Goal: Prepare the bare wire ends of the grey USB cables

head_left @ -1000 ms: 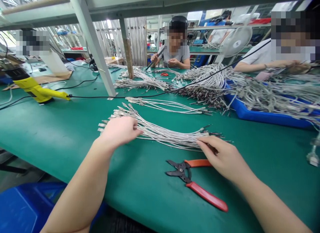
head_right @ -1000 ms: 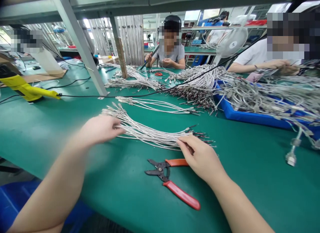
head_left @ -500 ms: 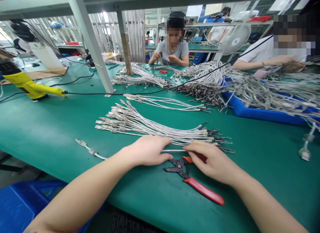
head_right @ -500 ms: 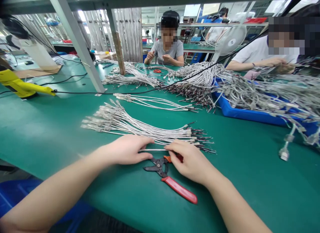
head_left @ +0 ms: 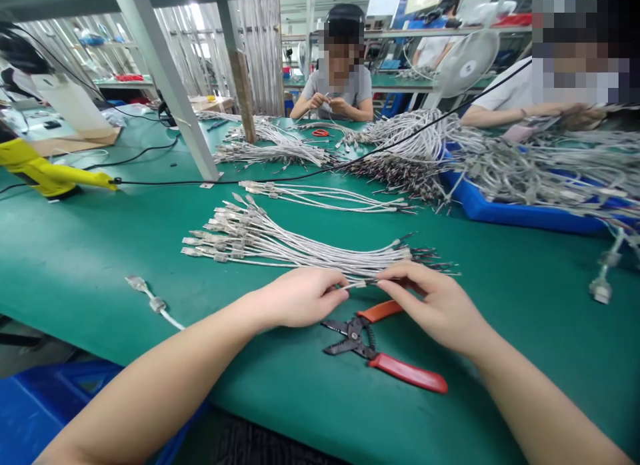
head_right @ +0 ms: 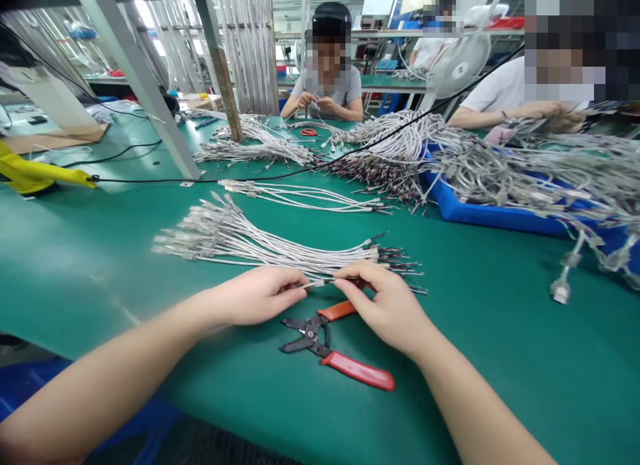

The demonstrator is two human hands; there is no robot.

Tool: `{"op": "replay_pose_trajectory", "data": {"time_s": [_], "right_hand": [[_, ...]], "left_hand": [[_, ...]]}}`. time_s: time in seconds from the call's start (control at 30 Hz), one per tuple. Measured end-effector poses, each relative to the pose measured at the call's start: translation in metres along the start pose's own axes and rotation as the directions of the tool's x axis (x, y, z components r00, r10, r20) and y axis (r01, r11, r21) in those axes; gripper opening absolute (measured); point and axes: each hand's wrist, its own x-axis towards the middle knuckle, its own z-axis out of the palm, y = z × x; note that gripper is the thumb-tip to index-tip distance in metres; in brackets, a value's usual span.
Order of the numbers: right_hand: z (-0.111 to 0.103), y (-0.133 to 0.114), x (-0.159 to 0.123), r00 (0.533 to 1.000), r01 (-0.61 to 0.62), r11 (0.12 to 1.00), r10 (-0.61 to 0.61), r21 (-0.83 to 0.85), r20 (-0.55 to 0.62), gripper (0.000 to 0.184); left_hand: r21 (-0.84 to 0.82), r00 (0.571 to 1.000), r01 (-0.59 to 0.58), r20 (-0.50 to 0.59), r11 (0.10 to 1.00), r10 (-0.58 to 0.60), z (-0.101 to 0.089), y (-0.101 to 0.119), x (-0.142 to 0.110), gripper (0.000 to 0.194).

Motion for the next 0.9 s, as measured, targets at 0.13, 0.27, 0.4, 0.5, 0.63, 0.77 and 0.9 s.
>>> {"op": "replay_pose_trajectory", "data": {"time_s": [0.13,0.27,0.4,0.5,0.63,0.77,0.9], "right_hand": [[0.013,-0.008,-0.003,0.996,-0.084,0.972,0.08,0.22,0.028,0.019],[0.007,-0.005,-0.005,0.993,-0.111,0.98,0.114,0.163,-0.013,0.032],[0.0,-0.002,-0.007,0.966,-0.053,0.992,0.08,-0.113,0.248,0.02],[0.001,-0.004,-0.007,0.938,-0.029,0.977,0.1,-0.213,0.332,0.02],[0.007,-0.01,-0.005,0.943,-0.199,0.977,0.212,-0.076,0.255,0.02],[0.017,-0.019,-0.004,0.932,-0.362,0.796,0.315,0.485,0.178,0.019],[0.028,-0.027,-0.008,0.911,-0.358,0.522,0.377,0.774,0.167,0.02]], "left_hand": [[-0.342,1.0,-0.001,0.001,0.94,0.002,0.008,0.008,0.002,0.029],[-0.531,0.991,0.068,-0.06,0.845,-0.118,0.014,0.004,0.008,0.026],[-0.708,0.981,0.084,-0.065,0.702,-0.183,0.012,-0.001,0.011,0.021],[-0.791,0.98,0.122,-0.002,0.599,-0.201,0.011,0.002,0.01,0.016],[-0.836,0.975,0.189,0.099,0.516,-0.197,0.014,0.008,0.007,0.024],[-0.867,0.983,0.17,0.117,0.468,-0.142,0.018,0.013,0.003,0.031],[-0.881,0.983,0.171,0.12,0.441,-0.141,0.02,0.019,0.001,0.03]]}}
